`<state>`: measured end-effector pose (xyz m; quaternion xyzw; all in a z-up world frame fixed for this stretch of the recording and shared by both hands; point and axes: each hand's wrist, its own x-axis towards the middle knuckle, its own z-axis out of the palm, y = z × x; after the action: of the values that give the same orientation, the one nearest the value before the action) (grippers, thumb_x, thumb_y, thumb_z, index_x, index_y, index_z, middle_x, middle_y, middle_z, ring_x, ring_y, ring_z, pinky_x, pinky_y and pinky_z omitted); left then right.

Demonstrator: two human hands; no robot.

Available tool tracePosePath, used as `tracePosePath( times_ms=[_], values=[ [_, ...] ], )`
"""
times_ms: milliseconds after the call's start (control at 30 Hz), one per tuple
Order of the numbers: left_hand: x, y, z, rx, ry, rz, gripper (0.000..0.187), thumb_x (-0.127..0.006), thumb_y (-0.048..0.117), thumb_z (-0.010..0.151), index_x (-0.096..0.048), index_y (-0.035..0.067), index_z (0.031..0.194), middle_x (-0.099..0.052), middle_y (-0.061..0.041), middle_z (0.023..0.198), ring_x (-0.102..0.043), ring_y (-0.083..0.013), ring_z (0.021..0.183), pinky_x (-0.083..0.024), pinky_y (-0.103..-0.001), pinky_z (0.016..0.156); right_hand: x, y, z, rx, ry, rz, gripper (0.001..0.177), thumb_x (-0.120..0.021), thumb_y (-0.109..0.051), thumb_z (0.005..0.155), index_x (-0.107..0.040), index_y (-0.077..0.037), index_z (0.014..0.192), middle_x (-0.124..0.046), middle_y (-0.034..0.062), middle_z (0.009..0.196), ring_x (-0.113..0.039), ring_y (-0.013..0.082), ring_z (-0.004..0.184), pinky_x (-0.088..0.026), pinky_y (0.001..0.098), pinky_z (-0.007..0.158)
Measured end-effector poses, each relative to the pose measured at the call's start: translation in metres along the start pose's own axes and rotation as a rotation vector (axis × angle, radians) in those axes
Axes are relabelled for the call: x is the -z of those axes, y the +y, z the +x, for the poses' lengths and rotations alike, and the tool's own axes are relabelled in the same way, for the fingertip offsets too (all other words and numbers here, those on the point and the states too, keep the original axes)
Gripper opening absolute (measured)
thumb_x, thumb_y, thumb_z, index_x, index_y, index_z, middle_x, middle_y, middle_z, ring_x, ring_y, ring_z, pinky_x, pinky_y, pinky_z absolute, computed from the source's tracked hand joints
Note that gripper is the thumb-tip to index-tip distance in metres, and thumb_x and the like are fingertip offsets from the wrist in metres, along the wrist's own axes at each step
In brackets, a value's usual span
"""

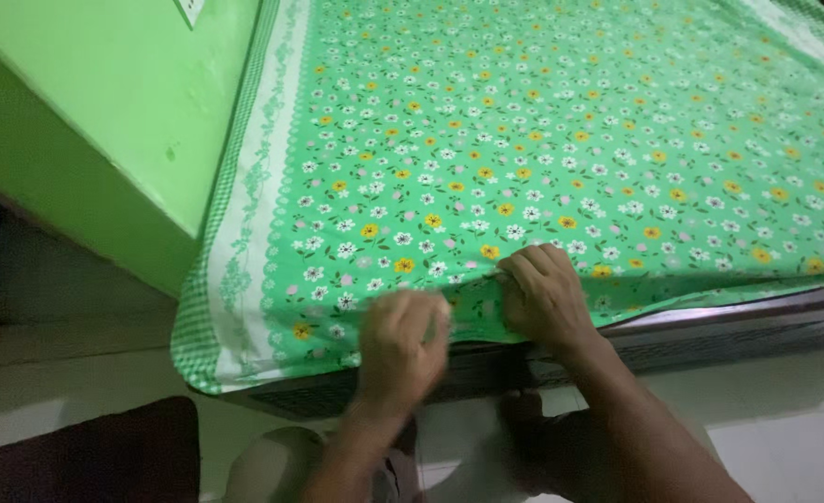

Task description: The person folds a patterned cloth on the bed, then spreads and tucks a green floral bedsheet around the mattress, smoothing it and securing the corners.

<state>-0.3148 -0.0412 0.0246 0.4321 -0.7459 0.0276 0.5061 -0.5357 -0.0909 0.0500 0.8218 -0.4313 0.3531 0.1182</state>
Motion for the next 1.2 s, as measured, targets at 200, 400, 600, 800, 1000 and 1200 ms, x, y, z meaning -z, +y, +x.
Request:
tracePosePath(
  times_ms=[200,400,600,800,1000,1200],
  values=[
    [-0.003,0.03,-0.044,1.471,-0.233,-1.1,0.042,-0.067,0.04,0.09,-0.063,0.008,0.117,-0.07,-0.01,0.098,-0.068,-0.0255,0.091,-0.055,-0.047,0.088,-0.001,0.001,0.0,0.009,0.053,0.017,0.013,-0.073,-0.002,0.081,-0.07,-0.005,0.093,-0.069,0.0098,0.091,-0.062,0.0291,0.091,-0.049,0.043,0.082],
    [-0.016,-0.02,-0.044,1.314,0.334,-1.731,0.077,-0.066,0.048,0.091,-0.042,-0.003,0.142,-0.054,-0.025,0.144,-0.054,-0.0357,0.136,-0.041,-0.047,0.115,0.001,0.004,0.001,0.029,0.022,0.026,0.013,-0.075,-0.005,0.082,-0.071,-0.004,0.095,-0.069,0.0098,0.091,-0.062,0.0297,0.089,-0.049,0.0431,0.081],
    [-0.02,-0.011,-0.054,1.294,0.426,-1.897,0.074,-0.062,0.051,0.092,-0.043,0.001,0.143,-0.05,-0.025,0.146,-0.05,-0.0356,0.137,-0.039,-0.048,0.114,0.0,0.003,0.0,0.036,0.076,0.017,0.014,-0.073,-0.002,0.081,-0.072,-0.003,0.095,-0.071,0.011,0.094,-0.064,0.0288,0.09,-0.05,0.0417,0.08],
    [-0.042,-0.032,-0.051,1.028,0.348,-1.892,0.054,-0.061,0.045,0.098,-0.056,0.001,0.129,-0.067,-0.019,0.128,-0.059,-0.0348,0.128,-0.042,-0.05,0.115,-0.01,0.011,-0.002,0.055,0.174,-0.041,0.005,-0.073,-0.002,0.091,-0.073,-0.007,0.094,-0.074,0.0101,0.096,-0.067,0.0237,0.089,-0.052,0.0368,0.079],
    [-0.053,-0.045,-0.052,0.961,0.284,-1.495,0.036,-0.067,0.035,0.099,-0.066,0.0,0.108,-0.075,-0.02,0.111,-0.074,-0.0321,0.104,-0.058,-0.05,0.101,-0.018,0.014,-0.014,0.049,0.245,-0.134,0.003,-0.074,-0.004,0.091,-0.074,-0.006,0.094,-0.074,0.0097,0.094,-0.067,0.024,0.091,-0.05,0.0379,0.079],
    [-0.044,-0.022,-0.03,1.312,0.302,-1.24,0.033,-0.067,0.035,0.095,-0.063,0.003,0.099,-0.07,-0.012,0.093,-0.071,-0.0243,0.088,-0.061,-0.046,0.089,-0.005,0.01,-0.002,0.064,0.112,-0.071,0.006,-0.075,-0.007,0.087,-0.074,-0.008,0.093,-0.075,0.0073,0.092,-0.067,0.0211,0.088,-0.05,0.0358,0.078]
  ],
)
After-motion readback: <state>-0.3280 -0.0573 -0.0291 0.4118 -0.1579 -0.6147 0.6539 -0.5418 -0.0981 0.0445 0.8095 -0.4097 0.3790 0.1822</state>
